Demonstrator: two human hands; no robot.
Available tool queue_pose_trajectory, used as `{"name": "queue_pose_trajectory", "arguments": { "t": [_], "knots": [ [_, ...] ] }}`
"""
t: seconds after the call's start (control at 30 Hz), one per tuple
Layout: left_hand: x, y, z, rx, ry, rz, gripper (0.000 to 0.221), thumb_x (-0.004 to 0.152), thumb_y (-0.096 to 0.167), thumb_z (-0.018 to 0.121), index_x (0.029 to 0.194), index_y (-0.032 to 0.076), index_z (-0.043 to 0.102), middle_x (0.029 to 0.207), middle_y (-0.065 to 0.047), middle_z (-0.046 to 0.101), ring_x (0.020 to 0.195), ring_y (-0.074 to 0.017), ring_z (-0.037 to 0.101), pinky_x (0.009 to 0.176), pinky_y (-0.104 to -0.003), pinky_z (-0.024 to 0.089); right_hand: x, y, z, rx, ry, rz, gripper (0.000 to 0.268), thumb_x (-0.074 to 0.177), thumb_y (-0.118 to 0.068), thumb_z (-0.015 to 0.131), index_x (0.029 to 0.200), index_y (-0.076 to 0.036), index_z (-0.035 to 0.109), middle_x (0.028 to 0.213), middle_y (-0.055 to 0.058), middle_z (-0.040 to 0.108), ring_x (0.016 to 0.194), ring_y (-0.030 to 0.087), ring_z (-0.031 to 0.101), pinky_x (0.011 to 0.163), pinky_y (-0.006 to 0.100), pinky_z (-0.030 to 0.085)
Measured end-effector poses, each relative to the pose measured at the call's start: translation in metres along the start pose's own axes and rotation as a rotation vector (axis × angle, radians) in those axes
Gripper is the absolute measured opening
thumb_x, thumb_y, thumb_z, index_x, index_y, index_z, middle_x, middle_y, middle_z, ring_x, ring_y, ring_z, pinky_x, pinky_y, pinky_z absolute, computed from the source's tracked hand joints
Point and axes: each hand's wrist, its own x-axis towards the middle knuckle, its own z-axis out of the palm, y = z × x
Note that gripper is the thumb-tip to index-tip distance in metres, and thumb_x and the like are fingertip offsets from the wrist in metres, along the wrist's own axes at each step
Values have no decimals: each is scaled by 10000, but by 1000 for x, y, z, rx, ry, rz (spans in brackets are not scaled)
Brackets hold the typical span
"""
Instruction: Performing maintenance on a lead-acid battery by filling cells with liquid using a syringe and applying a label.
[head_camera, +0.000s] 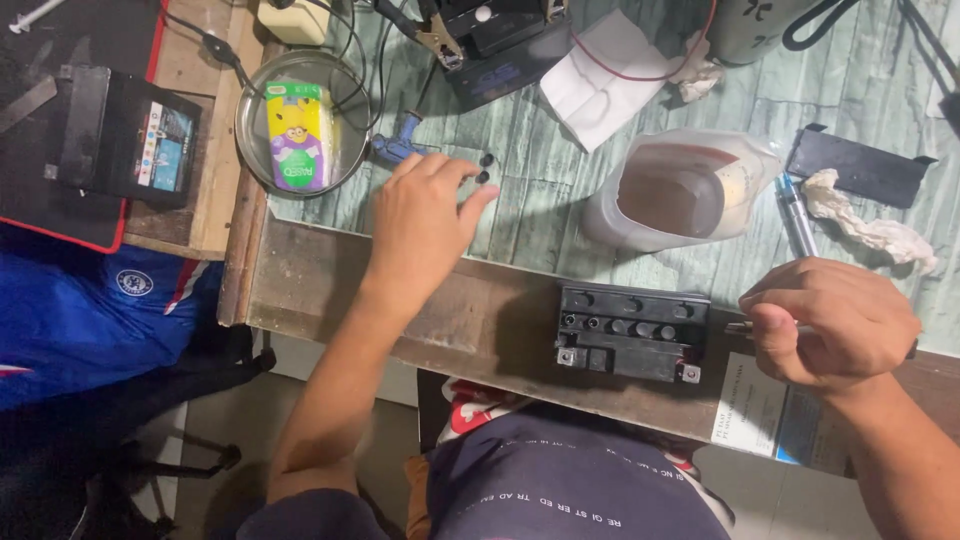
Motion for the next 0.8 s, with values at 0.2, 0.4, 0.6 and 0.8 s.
{"name": "queue_pose_trajectory", "arguments": {
  "t": [0.2,0.4,0.6,0.8],
  "knots": [
    [10,9,21,-2,-172,-197,309,909,373,804,1012,86,753,957,-86,748,882,-302,701,635,-451,547,0,4,-4,-50,-79,-26,369,983,-75,510,639,51,558,535,142,545,434,263,483,454,338,386],
    [23,-1,16,-75,-179,-283,213,914,295,796,781,151,710,815,-25,745,702,-298,687,577,-480,492,-5,6,-3,-49,-101,-3,355,978,-98,526,660,52,576,538,124,513,439,281,433,463,362,355],
    [21,-5,14,-36,-186,-276,203,927,301,774,806,140,757,719,-1,753,696,-257,712,636,-459,542,1,2,-2,-21,-155,2,341,971,-135,546,686,39,619,560,112,567,451,239,499,452,317,378],
    [21,15,-16,-181,-274,-209,241,935,217,663,714,140,721,642,42,697,614,-182,670,602,-393,514,3,3,-2,-23,-160,-24,342,967,-128,547,667,22,616,558,109,585,441,219,508,433,298,369]
  ]
}}
